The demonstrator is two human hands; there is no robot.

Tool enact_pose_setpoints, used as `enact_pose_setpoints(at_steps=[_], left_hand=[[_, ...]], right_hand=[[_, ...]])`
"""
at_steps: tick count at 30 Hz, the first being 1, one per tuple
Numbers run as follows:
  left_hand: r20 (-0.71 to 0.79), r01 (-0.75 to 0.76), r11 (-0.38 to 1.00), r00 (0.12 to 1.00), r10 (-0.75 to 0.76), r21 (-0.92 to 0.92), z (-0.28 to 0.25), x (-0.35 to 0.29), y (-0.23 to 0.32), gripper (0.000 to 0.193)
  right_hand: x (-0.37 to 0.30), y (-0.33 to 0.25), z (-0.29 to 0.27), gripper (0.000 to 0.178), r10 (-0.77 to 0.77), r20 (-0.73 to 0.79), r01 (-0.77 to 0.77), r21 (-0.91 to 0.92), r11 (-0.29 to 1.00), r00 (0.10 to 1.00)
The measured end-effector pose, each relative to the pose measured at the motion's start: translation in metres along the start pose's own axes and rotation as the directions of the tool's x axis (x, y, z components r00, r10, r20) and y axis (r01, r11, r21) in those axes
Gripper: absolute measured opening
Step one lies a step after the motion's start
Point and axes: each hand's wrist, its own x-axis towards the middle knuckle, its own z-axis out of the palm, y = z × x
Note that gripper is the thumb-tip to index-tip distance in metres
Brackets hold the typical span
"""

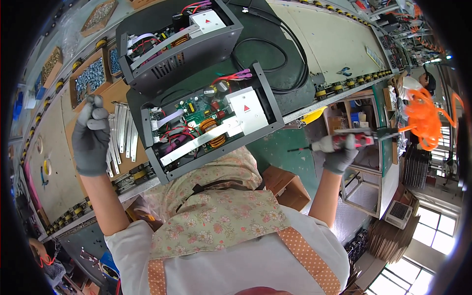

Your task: The recorder is assembling the internal components of a large power inverter or similar electronic unit on a production line.

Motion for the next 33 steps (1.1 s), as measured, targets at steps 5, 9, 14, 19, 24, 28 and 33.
enact_pose_setpoints(at_steps=[5, 9, 14, 19, 24, 28, 33], left_hand=[[0.037, 0.096, 0.87, 0.991, -0.13, 0.484, 0.077, -0.034, -0.096, 0.029], [-0.029, 0.345, 0.667, 0.9, -0.436, 0.66, 0.102, -0.046, -0.123, 0.026], [-0.025, 0.259, 0.608, 0.93, -0.366, 0.75, 0.092, -0.053, -0.144, 0.042], [-0.013, 0.149, 0.566, 0.972, -0.236, 0.811, 0.094, -0.057, -0.136, 0.042], [-0.02, 0.125, 0.533, 0.98, -0.199, 0.837, 0.098, -0.06, -0.136, 0.041], [-0.058, 0.179, 0.584, 0.974, -0.22, 0.792, 0.09, -0.062, -0.14, 0.041], [-0.079, 0.225, 0.629, 0.965, -0.252, 0.744, 0.089, -0.061, -0.139, 0.04]], right_hand=[[0.015, -0.058, 0.119, 0.053, -0.012, 0.393, -0.193, 0.48, 0.856, 0.92], [0.016, -0.073, 0.145, 0.04, -0.066, 0.594, -0.428, 0.647, 0.631, 0.802], [0.017, -0.086, 0.189, 0.036, -0.281, 0.623, -0.417, 0.732, 0.54, 0.73], [0.016, -0.082, 0.203, 0.035, -0.282, 0.629, -0.393, 0.713, 0.581, 0.724], [0.009, -0.081, 0.212, 0.034, -0.292, 0.592, -0.427, 0.774, 0.468, 0.752], [0.006, -0.076, 0.218, 0.031, -0.316, 0.612, -0.412, 0.752, 0.514, 0.725], [0.008, -0.072, 0.217, 0.03, -0.311, 0.634, -0.403, 0.724, 0.56, 0.708]])
